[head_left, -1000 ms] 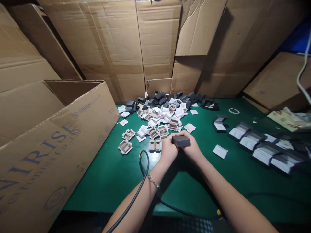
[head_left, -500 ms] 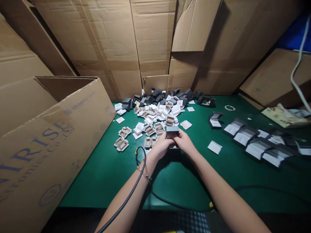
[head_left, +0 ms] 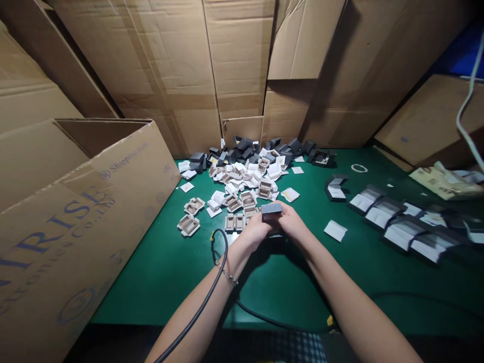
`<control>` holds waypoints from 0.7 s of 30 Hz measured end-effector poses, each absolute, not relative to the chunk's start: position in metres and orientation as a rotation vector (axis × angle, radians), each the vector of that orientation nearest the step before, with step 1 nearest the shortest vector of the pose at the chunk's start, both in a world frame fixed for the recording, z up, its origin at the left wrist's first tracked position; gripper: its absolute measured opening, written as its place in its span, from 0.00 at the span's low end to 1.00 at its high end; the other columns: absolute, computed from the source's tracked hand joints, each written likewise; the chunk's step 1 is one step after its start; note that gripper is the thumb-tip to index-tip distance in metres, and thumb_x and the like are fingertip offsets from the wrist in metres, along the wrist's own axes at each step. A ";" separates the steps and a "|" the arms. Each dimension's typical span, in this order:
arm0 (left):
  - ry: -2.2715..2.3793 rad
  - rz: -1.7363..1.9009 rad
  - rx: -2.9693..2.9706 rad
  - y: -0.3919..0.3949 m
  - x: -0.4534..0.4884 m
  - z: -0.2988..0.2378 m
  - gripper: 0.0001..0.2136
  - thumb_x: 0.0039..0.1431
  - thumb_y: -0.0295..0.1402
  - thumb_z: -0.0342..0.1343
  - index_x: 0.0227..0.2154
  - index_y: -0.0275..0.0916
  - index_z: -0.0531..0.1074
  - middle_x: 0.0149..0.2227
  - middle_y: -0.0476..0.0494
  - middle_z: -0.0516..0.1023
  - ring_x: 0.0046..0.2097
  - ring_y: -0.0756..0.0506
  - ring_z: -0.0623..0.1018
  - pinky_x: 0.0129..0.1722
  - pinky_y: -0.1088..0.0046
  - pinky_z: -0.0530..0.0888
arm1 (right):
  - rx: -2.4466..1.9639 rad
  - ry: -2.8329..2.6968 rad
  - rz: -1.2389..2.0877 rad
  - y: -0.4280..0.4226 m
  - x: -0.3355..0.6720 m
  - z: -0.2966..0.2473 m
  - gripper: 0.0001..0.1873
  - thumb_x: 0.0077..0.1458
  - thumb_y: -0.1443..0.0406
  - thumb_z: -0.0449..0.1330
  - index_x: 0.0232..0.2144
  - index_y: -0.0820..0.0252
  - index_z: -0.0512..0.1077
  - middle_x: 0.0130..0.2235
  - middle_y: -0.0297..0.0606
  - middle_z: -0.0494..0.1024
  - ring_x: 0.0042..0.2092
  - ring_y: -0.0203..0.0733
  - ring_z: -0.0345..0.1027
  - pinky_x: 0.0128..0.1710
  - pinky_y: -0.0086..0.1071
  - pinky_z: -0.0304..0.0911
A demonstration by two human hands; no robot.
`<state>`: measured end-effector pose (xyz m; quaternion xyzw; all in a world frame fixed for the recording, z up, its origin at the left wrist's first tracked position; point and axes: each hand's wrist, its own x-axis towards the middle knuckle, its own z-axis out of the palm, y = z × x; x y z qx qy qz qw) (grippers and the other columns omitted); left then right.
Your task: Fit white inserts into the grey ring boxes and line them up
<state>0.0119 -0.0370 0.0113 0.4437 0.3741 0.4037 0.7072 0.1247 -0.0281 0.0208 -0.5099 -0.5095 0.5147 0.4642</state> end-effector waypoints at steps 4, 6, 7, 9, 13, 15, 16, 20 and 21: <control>0.870 0.978 1.062 -0.039 0.012 0.017 0.09 0.40 0.21 0.55 0.28 0.36 0.73 0.29 0.44 0.78 0.37 0.45 0.76 0.41 0.68 0.72 | -1.185 -1.286 1.213 -0.030 0.123 0.022 0.11 0.39 0.62 0.62 0.29 0.58 0.72 0.32 0.35 0.78 0.37 0.43 0.71 0.43 0.38 0.64; 0.918 0.999 1.056 -0.038 0.013 0.016 0.11 0.40 0.19 0.53 0.29 0.35 0.73 0.29 0.44 0.78 0.38 0.45 0.75 0.40 0.69 0.73 | -1.190 -1.283 1.187 -0.029 0.121 0.019 0.10 0.40 0.62 0.61 0.29 0.58 0.71 0.32 0.35 0.78 0.37 0.43 0.71 0.44 0.39 0.64; 0.936 1.002 1.040 -0.038 0.013 0.015 0.12 0.40 0.19 0.53 0.29 0.36 0.73 0.29 0.44 0.78 0.37 0.45 0.75 0.39 0.70 0.73 | -1.201 -1.280 1.185 -0.028 0.120 0.017 0.11 0.40 0.62 0.61 0.30 0.57 0.71 0.33 0.35 0.78 0.38 0.44 0.71 0.45 0.39 0.64; 0.940 1.010 0.994 -0.036 0.013 0.012 0.13 0.40 0.19 0.53 0.31 0.36 0.73 0.30 0.45 0.77 0.35 0.47 0.75 0.37 0.72 0.72 | -1.197 -1.290 1.214 -0.026 0.120 0.015 0.14 0.40 0.61 0.60 0.34 0.57 0.71 0.37 0.36 0.78 0.42 0.45 0.71 0.48 0.39 0.64; 0.905 1.090 0.900 -0.031 0.007 0.014 0.12 0.43 0.26 0.59 0.35 0.36 0.73 0.30 0.47 0.75 0.30 0.51 0.72 0.30 0.76 0.70 | -1.088 -1.318 1.236 -0.022 0.130 0.015 0.27 0.45 0.57 0.58 0.49 0.55 0.67 0.50 0.40 0.75 0.51 0.47 0.68 0.49 0.40 0.64; 0.942 1.136 0.804 -0.027 0.001 0.019 0.12 0.43 0.29 0.61 0.34 0.36 0.72 0.28 0.49 0.74 0.27 0.52 0.71 0.27 0.77 0.70 | -1.178 -1.341 1.101 -0.018 0.144 0.016 0.28 0.49 0.54 0.54 0.52 0.55 0.66 0.53 0.43 0.73 0.52 0.49 0.68 0.48 0.43 0.65; 0.967 1.157 0.730 -0.025 -0.003 0.021 0.12 0.43 0.30 0.61 0.33 0.36 0.71 0.27 0.49 0.73 0.27 0.52 0.71 0.26 0.77 0.70 | -1.284 -1.365 0.969 -0.015 0.153 0.015 0.27 0.51 0.54 0.53 0.52 0.56 0.67 0.52 0.44 0.73 0.52 0.50 0.67 0.49 0.45 0.64; 1.007 1.269 0.542 -0.015 -0.014 0.028 0.12 0.42 0.32 0.62 0.31 0.35 0.71 0.27 0.49 0.73 0.25 0.53 0.71 0.23 0.77 0.70 | -1.746 -1.580 0.362 -0.001 0.189 0.003 0.25 0.53 0.60 0.52 0.52 0.60 0.69 0.57 0.49 0.69 0.59 0.56 0.59 0.58 0.53 0.53; 1.004 1.289 0.526 -0.013 -0.016 0.029 0.11 0.42 0.32 0.61 0.31 0.35 0.71 0.26 0.49 0.73 0.24 0.53 0.71 0.22 0.78 0.69 | -1.845 -1.633 0.315 0.001 0.196 -0.001 0.25 0.53 0.60 0.53 0.53 0.59 0.68 0.59 0.50 0.66 0.60 0.59 0.57 0.58 0.56 0.51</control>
